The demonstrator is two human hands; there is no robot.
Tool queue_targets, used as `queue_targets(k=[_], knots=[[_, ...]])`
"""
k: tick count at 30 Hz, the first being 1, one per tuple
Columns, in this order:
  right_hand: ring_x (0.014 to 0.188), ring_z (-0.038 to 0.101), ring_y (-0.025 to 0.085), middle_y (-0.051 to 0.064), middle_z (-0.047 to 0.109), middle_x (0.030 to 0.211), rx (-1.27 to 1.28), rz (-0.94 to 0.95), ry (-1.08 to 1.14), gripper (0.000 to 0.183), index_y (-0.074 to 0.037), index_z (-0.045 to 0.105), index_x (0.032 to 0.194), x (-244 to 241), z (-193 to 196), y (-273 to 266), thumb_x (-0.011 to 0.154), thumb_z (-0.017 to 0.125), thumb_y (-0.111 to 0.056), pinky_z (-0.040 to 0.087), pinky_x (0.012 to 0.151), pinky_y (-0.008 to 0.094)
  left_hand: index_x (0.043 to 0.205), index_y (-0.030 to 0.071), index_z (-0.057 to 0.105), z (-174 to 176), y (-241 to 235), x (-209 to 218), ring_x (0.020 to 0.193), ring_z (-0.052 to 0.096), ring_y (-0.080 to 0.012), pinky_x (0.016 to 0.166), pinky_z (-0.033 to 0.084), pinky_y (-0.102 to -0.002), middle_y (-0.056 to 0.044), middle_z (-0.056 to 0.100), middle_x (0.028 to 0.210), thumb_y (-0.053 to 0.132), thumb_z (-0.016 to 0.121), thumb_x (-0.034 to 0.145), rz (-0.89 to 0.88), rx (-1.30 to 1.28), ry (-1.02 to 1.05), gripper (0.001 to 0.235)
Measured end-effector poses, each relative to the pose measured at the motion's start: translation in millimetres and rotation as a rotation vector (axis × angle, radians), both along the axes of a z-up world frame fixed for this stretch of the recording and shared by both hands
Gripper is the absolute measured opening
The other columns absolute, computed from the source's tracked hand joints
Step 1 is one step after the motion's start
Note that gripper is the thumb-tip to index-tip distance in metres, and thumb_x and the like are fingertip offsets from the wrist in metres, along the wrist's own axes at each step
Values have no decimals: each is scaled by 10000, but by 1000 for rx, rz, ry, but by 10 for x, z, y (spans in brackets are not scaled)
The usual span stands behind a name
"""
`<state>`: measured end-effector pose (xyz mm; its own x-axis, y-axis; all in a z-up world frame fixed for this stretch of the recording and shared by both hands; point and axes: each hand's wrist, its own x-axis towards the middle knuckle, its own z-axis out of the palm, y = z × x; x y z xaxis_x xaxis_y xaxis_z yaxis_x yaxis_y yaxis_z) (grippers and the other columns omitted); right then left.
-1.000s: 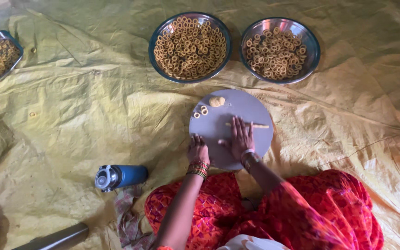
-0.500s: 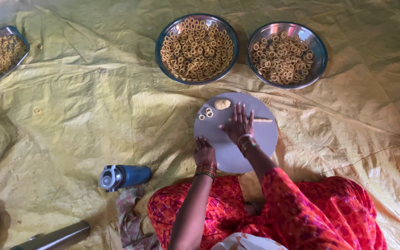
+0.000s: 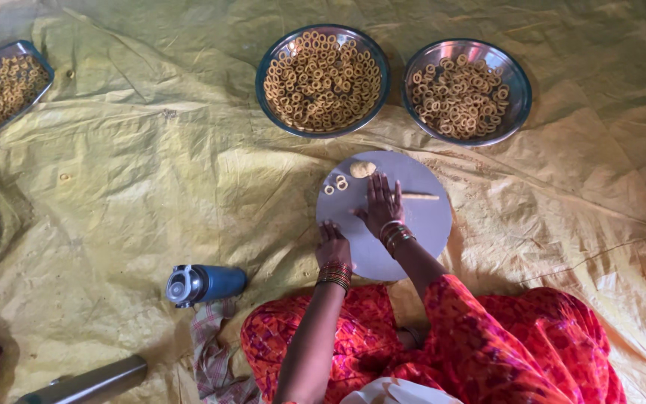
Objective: The person sits on a yellow tarp and shapes dough into small ring-shaped snacks. They roll small pieces of dough into thin ropes, then join the ends to form rings, placing the finished pieces onto a round board.
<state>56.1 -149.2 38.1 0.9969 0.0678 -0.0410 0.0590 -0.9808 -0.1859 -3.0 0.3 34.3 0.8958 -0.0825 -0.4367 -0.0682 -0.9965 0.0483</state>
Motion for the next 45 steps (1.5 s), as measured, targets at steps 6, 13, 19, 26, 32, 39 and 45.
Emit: queue_targets(k=[6, 13, 19, 26, 32, 39, 45], knots=[[1567, 134, 293, 166, 196, 1679, 32, 60, -10, 1024, 4, 182, 1589, -639, -64, 75, 884, 622, -595, 62, 1260, 519, 1591, 11, 229, -34, 18, 0, 1567, 158, -329, 1114, 431, -470, -175, 170, 1695, 358, 917, 693, 0, -25, 5, 1183], [1565, 141, 267, 141, 191, 1683, -9, 77, 44, 1043, -11, 164, 1599, -426, -75, 14, 881, 565, -652, 45, 1255, 543, 1571, 10, 260, -194, -30, 18, 1564, 173, -331, 1093, 448, -485, -173, 193, 1687, 377, 866, 749, 28, -51, -52, 1085], [1573, 140, 241, 102, 190, 1701, 31, 7, -73, 938, -61, 181, 1604, -232, -112, 94, 928, 537, -606, 19, 1239, 607, 1554, 9, 287, -184, -21, 16, 1561, 185, -332, 1075, 462, -498, -172, 214, 1680, 394, 823, 796, 40, -67, -52, 1005], [1567, 134, 227, 70, 186, 1689, 24, 40, 87, 950, -108, 181, 1608, -940, -57, 164, 887, 575, -584, 11, 1237, 613, 1534, 7, 318, -465, -6, 5, 1557, 199, -333, 1053, 479, -513, -170, 237, 1672, 413, 772, 852, 88, -146, -187, 914], [1574, 178, 228, 53, 229, 1701, 34, 26, -36, 863, -114, 232, 1599, -110, -141, 49, 929, 552, -553, 12, 1243, 633, 1583, 39, 313, -265, -4, -29, 1565, 194, -308, 1025, 503, -482, -159, 230, 1703, 230, 788, 827, 29, -41, -174, 913], [1563, 208, 252, 91, 274, 1683, 21, 118, -153, 787, -91, 257, 1622, -785, -368, 166, 983, 511, -473, 57, 1260, 567, 1549, 56, 288, -354, 15, -19, 1552, 162, -282, 1046, 469, -552, -124, 184, 1672, 413, 652, 943, 118, -187, -131, 792], [1546, 211, 281, 100, 290, 1660, 26, 135, -70, 710, -79, 276, 1588, -597, -296, 155, 1002, 479, -425, 72, 1258, 550, 1581, 102, 313, -426, -31, -24, 1556, 201, -259, 1001, 508, -517, -84, 193, 1712, 185, 488, 1035, 88, -54, -177, 580]])
